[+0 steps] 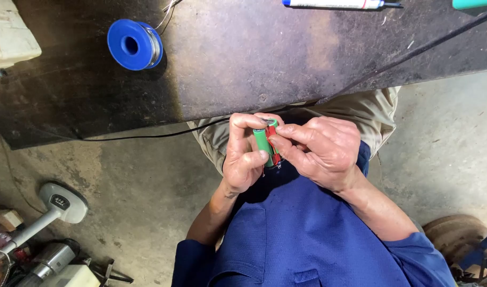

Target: Soldering a BMS board to a lithium-ion battery pack and trimming wires with pliers.

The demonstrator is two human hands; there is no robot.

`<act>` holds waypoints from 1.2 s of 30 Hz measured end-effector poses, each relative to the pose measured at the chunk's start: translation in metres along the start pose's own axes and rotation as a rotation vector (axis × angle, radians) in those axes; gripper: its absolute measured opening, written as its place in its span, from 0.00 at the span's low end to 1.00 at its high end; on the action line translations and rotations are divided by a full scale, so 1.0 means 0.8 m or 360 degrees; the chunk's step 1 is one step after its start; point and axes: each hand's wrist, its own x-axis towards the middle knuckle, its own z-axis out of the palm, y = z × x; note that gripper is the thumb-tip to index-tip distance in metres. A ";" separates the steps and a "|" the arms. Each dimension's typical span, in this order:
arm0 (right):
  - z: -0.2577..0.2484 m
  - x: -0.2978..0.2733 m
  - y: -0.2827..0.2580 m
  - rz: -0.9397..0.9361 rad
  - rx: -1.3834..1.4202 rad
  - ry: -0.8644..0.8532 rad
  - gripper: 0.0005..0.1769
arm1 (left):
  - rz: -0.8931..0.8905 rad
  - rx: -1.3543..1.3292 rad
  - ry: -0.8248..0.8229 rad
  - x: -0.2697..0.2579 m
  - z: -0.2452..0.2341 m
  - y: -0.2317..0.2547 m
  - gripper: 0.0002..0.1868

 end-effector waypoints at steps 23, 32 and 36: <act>-0.030 0.065 -0.010 0.0468 0.0974 -0.0435 0.28 | -0.1084 0.0400 -0.0547 0.123 0.029 0.143 0.34; -0.019 0.084 0.001 0.0401 0.0430 -0.0218 0.21 | -0.0831 0.1486 -0.0735 0.179 0.036 0.199 0.19; -0.005 0.087 0.010 0.0231 0.0053 -0.0043 0.10 | -0.0307 0.2234 -0.0935 0.174 0.043 0.218 0.32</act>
